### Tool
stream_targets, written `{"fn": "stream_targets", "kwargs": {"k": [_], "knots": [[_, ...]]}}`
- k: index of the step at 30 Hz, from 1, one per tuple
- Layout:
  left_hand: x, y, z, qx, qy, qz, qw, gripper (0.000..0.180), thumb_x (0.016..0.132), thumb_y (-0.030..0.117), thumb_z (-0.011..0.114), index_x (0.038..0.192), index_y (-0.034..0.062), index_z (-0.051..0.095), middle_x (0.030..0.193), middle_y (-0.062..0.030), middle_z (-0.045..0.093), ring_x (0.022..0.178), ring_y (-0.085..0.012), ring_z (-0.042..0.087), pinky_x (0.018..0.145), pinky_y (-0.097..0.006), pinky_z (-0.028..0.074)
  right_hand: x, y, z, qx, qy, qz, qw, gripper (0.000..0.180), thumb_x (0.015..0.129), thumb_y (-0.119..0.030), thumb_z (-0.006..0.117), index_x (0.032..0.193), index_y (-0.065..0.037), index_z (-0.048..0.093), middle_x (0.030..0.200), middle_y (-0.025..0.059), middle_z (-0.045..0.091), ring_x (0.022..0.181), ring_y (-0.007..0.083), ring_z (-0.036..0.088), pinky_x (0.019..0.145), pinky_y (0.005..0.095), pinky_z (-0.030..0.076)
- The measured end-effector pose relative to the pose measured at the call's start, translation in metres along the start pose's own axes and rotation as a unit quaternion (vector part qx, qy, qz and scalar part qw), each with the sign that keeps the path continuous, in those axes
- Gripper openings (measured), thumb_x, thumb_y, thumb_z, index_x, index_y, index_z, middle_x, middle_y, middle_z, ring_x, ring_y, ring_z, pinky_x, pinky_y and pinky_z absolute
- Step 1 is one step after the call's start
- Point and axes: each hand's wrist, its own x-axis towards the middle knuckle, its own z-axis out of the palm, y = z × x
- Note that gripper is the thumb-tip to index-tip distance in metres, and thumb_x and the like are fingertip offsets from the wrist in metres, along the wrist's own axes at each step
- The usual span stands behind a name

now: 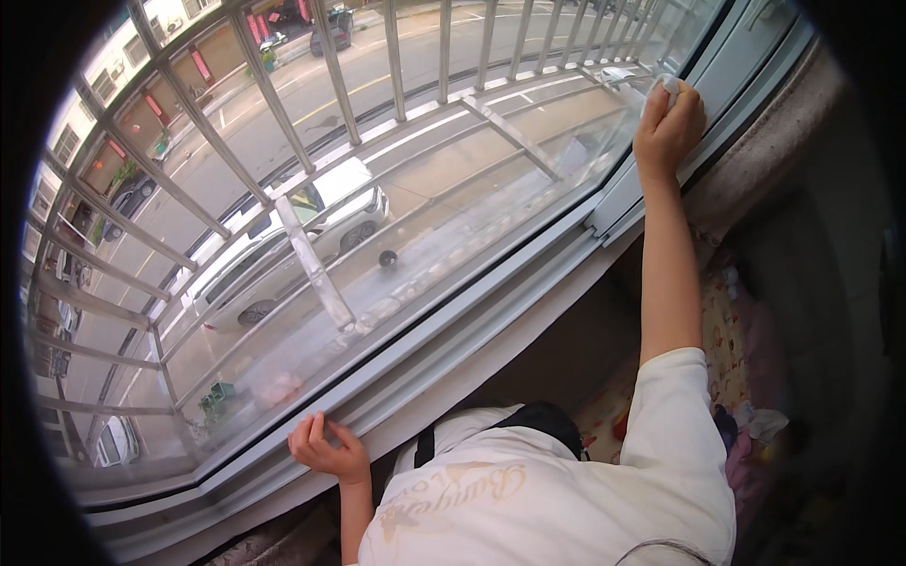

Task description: The person wipes the window frame and glass with a white tissue, moving along the lower and side edges of the window. The person folds the tissue and continues wiping different sections of the frame and glass.

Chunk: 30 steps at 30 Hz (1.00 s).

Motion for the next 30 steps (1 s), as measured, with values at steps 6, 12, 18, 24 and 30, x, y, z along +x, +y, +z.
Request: {"fn": "stream_targets", "kwargs": {"k": [6, 12, 18, 24, 30], "knots": [[-0.003, -0.002, 0.0, 0.007, -0.001, 0.006, 1.0, 0.031, 0.083, 0.0, 0.06, 0.114, 0.0037, 0.063, 0.116, -0.0125, 0.059, 0.112, -0.0318, 0.054, 0.104, -0.052, 0.039, -0.007, 0.004, 0.012, -0.045, 0.023, -0.031, 0.998, 0.018, 0.096, -0.024, 0.054, 0.1, -0.007, 0.055, 0.088, 0.01, 0.06, 0.08, 0.0337, 0.058, 0.072, 0.0482, 0.043], [-0.005, -0.002, -0.002, -0.017, -0.011, 0.018, 1.0, 0.032, 0.083, -0.002, 0.059, 0.114, 0.0043, 0.064, 0.116, -0.0122, 0.062, 0.11, -0.0319, 0.056, 0.102, -0.05, 0.041, -0.007, 0.013, 0.016, -0.058, 0.034, -0.039, 0.997, 0.017, 0.095, -0.022, 0.053, 0.1, -0.006, 0.054, 0.088, 0.0115, 0.06, 0.079, 0.0354, 0.058, 0.071, 0.0486, 0.044], [0.001, 0.006, -0.001, 0.003, -0.031, 0.056, 0.998, 0.032, 0.085, 0.001, 0.058, 0.114, 0.0084, 0.067, 0.111, -0.0072, 0.065, 0.107, -0.0271, 0.061, 0.099, -0.047, 0.046, -0.007, 0.037, 0.029, -0.07, 0.057, -0.037, 0.995, 0.019, 0.096, -0.022, 0.052, 0.098, -0.004, 0.055, 0.083, 0.0137, 0.06, 0.074, 0.0379, 0.059, 0.066, 0.051, 0.045], [0.002, 0.006, 0.0, 0.002, -0.054, 0.072, 0.996, 0.038, 0.082, 0.0, 0.057, 0.118, 0.0095, 0.066, 0.113, -0.0078, 0.062, 0.11, -0.0264, 0.059, 0.099, -0.047, 0.043, -0.011, 0.042, 0.031, -0.05, 0.037, 0.015, 0.998, 0.024, 0.099, -0.025, 0.051, 0.097, -0.001, 0.056, 0.081, 0.0174, 0.062, 0.074, 0.0411, 0.06, 0.064, 0.0526, 0.045], [0.014, 0.005, -0.017, -0.05, -0.081, 0.054, 0.994, 0.036, 0.08, 0.001, 0.062, 0.114, 0.0115, 0.066, 0.114, -0.0074, 0.062, 0.108, -0.0253, 0.058, 0.098, -0.046, 0.042, -0.035, 0.06, 0.034, -0.02, -0.037, 0.043, 0.998, 0.03, 0.101, -0.028, 0.054, 0.099, 0.001, 0.059, 0.084, 0.0203, 0.065, 0.077, 0.043, 0.063, 0.065, 0.0515, 0.048]]}}
